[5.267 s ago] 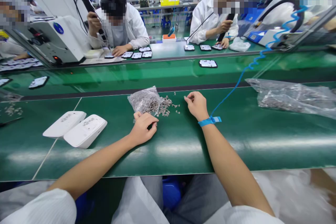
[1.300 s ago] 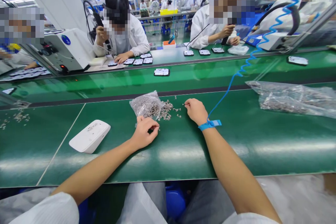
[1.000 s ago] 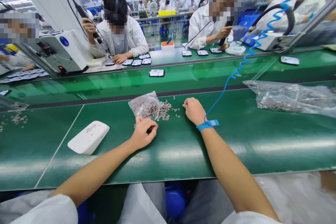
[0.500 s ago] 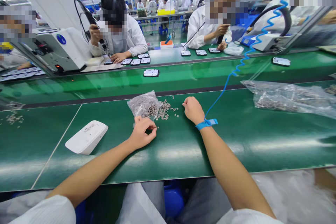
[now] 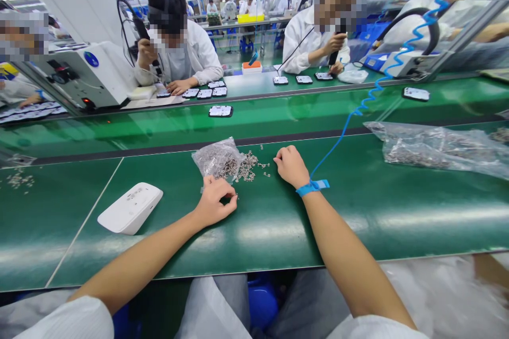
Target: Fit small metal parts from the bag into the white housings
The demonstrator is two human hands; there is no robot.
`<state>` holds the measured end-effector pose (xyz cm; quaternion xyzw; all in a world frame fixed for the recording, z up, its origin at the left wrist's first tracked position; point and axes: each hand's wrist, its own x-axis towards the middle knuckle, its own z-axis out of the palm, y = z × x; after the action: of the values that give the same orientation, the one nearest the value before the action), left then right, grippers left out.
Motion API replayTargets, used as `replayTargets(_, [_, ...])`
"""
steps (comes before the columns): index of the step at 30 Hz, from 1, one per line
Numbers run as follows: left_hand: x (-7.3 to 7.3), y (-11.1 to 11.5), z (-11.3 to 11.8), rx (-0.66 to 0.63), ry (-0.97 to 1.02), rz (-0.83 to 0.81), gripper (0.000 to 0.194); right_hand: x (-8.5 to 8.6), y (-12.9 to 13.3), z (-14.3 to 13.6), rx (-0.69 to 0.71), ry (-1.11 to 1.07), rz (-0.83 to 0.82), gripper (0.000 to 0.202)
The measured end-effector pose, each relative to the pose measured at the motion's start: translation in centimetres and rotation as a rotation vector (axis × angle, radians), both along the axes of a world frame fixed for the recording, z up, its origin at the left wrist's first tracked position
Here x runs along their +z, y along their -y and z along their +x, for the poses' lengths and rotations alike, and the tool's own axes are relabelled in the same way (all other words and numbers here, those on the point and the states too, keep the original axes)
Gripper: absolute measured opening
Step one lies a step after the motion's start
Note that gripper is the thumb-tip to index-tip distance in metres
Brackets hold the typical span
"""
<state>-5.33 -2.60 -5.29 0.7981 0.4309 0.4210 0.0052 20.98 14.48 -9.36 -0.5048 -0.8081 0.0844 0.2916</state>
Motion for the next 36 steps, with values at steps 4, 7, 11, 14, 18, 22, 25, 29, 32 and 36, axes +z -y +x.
replayTargets(4, [-0.1, -0.1, 0.0, -0.009, 0.017, -0.023, 0.009, 0.0, 0.2, -0.1, -0.028, -0.061, 0.000, 0.011])
replayTargets(7, [-0.2, -0.1, -0.1, -0.019, 0.030, -0.056, 0.010, 0.3, 0.4, -0.3, -0.031, -0.077, -0.010, 0.011])
replayTargets(11, [-0.3, -0.2, -0.2, -0.049, 0.025, -0.116, 0.013, 0.8, 0.6, -0.4, -0.029, -0.099, -0.004, 0.013])
replayTargets(14, [-0.3, -0.2, -0.2, -0.054, 0.012, -0.150, 0.016, 1.1, 0.6, -0.5, -0.018, -0.102, -0.023, 0.014])
replayTargets(18, [-0.5, -0.2, -0.3, -0.054, 0.004, -0.155, 0.017, 1.4, 0.7, -0.6, -0.014, -0.120, -0.054, 0.014])
replayTargets(22, [-0.5, -0.2, -0.3, -0.052, 0.001, -0.163, 0.017, 1.4, 0.9, -0.8, 0.000, -0.121, -0.044, 0.015])
replayTargets(25, [-0.5, -0.2, -0.3, -0.055, 0.000, -0.163, 0.017, 1.3, 0.9, -1.0, 0.005, -0.123, -0.031, 0.017])
replayTargets(29, [-0.3, -0.2, -0.3, -0.044, -0.016, -0.196, 0.017, 1.2, 0.9, -0.9, 0.010, -0.128, -0.018, 0.019])
replayTargets(32, [-0.2, -0.2, -0.3, -0.027, -0.029, -0.228, 0.018, 1.2, 0.9, -0.9, -0.004, -0.132, -0.019, 0.015])
replayTargets(36, [-0.2, -0.1, -0.2, -0.039, -0.011, -0.200, 0.016, 1.5, 1.1, -0.9, -0.024, -0.144, -0.035, 0.009])
